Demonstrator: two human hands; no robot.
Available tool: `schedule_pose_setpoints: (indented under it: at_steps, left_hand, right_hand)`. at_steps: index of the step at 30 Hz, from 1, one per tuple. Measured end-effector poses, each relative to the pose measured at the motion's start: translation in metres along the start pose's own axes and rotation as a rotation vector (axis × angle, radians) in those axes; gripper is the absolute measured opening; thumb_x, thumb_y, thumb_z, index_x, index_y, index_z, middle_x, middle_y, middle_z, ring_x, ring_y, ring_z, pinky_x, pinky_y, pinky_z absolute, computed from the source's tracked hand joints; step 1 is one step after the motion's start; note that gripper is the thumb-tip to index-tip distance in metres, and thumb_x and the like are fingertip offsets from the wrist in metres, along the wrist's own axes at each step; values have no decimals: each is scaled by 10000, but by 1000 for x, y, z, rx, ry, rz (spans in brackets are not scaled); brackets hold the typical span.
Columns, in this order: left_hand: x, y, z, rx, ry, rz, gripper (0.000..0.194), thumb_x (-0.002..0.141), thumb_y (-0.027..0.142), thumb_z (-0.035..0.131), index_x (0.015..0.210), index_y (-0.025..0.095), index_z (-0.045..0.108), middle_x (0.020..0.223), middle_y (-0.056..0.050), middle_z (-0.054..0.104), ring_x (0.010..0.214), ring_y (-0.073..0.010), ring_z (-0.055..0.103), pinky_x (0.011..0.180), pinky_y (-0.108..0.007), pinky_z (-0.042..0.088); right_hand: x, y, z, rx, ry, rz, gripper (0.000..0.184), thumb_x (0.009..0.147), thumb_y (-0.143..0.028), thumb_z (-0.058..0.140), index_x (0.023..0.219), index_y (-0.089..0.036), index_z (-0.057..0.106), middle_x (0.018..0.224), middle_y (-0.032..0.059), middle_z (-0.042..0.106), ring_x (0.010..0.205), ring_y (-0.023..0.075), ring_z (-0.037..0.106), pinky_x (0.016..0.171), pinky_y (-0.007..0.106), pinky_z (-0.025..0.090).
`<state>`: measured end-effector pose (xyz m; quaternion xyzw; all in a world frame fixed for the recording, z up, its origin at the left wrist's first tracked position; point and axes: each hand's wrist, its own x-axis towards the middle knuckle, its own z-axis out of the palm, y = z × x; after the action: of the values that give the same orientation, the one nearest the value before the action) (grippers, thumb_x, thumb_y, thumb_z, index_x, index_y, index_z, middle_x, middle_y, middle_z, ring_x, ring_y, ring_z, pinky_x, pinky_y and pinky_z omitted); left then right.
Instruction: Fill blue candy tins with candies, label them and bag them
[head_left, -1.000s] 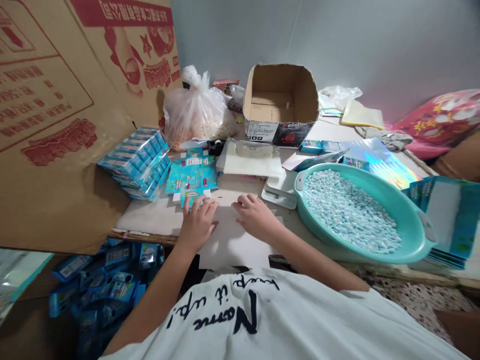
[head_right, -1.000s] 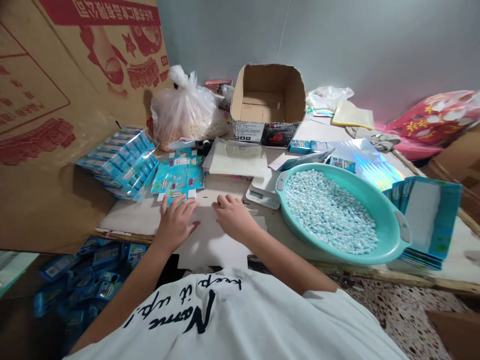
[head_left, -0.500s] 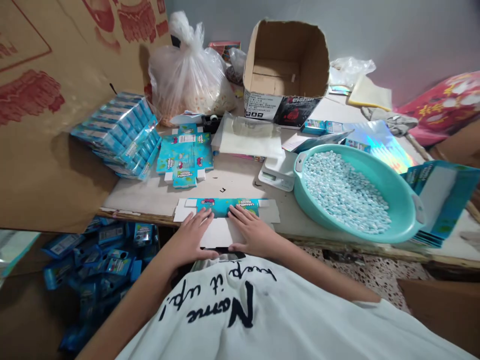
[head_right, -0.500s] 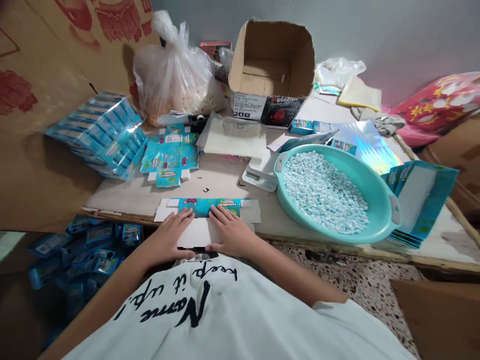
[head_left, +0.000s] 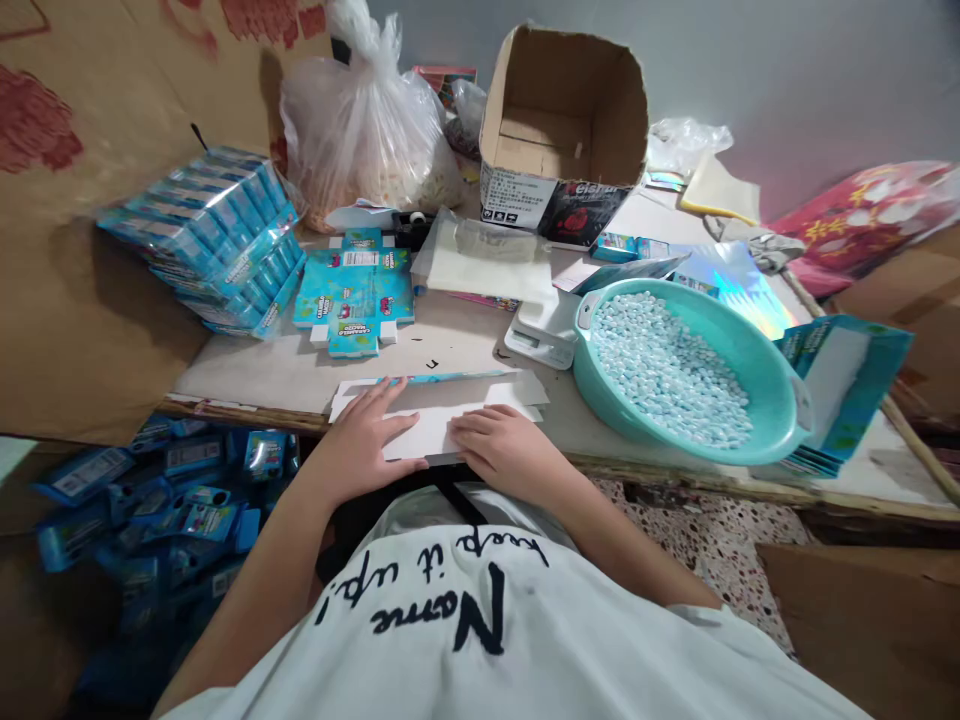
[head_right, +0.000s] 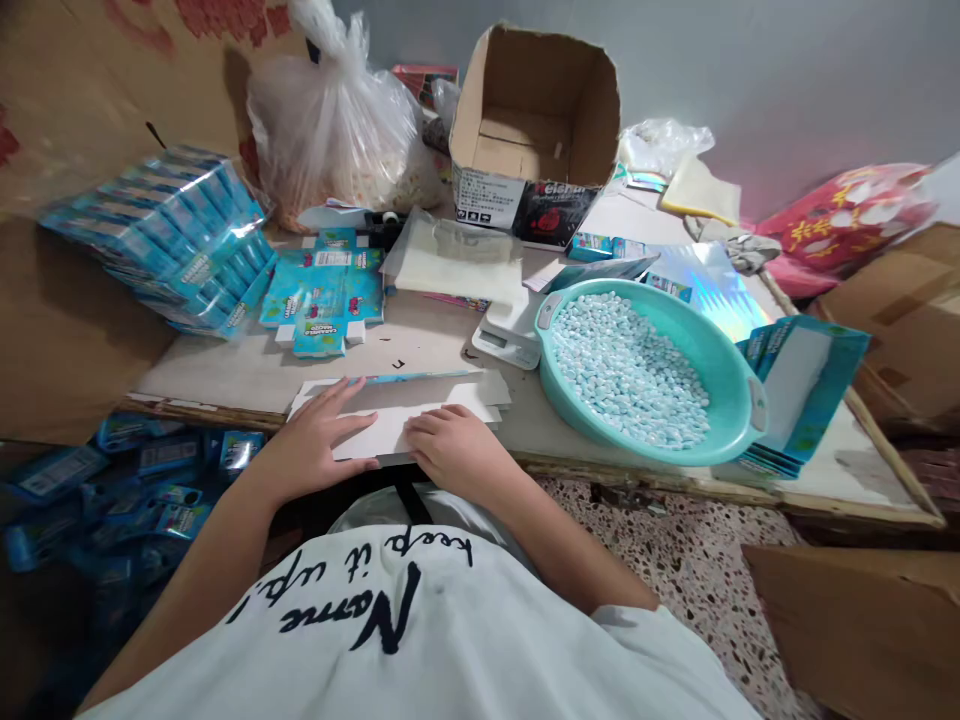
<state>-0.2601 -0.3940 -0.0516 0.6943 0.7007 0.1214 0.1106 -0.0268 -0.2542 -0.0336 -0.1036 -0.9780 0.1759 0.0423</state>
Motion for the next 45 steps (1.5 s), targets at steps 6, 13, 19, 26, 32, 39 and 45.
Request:
schedule_pose_setpoints:
  at_steps: [6,13,19,26,32,39,45]
  left_hand:
    - [-4,9,-3,27,-63,18,746,829,653,710,1450,259,584,1581,-102,500,1463,-337,456,1240,-559,320]
    - [-16,10,34,172,-85,21,750,851,107,682,1541,299,460,1635,-83,424,1516,-309,386,1222,-564,332]
    - [-23,-5,25,-6,-66,91,423,970,260,609,1390,306,639,1465,-61,626,1412,-288,530,1153,-497,424]
    - [6,-10,-13,-434,-133,-222,449,956,612,541,1117,268,780,1165,-44,777,1107,-277,695,997,-379,497]
    - [32,-27,1,-547,-2,-495,531,871,697,579,1129,248,698,1132,-56,743,963,-272,685,803,-347,513]
    - [38,-31,23,-407,234,-623,423,823,606,688,1033,239,698,994,-44,704,817,-221,619,723,-332,486]
    - [37,-17,31,66,377,-535,296,870,440,720,1109,266,730,1216,-103,629,1160,-330,579,978,-443,455]
  right_hand:
    - [-12,11,9,-4,169,-8,304,1078,-254,462,1280,-204,684,1337,57,716,1260,211,649,991,395,503]
    - [-23,28,32,-15,41,-35,333,963,-255,674,1290,-193,654,1449,97,628,1358,271,560,1053,450,471]
    - [-23,32,27,35,94,-101,291,1021,-162,526,1264,-225,675,1379,41,691,1293,215,624,983,387,472]
    - [17,19,-38,-50,-96,71,296,992,-120,496,1123,-222,741,1024,50,805,958,225,749,850,341,455]
    - [75,38,-39,-71,-279,240,263,1007,-258,485,1124,-212,717,1029,98,769,892,244,701,706,300,406]
    - [90,60,22,-29,25,204,446,1101,-425,291,1256,-252,672,1256,104,650,1180,266,576,974,391,397]
    - [92,58,57,-192,163,230,518,1082,-431,323,1559,-269,447,1574,150,446,1356,340,447,1077,475,363]
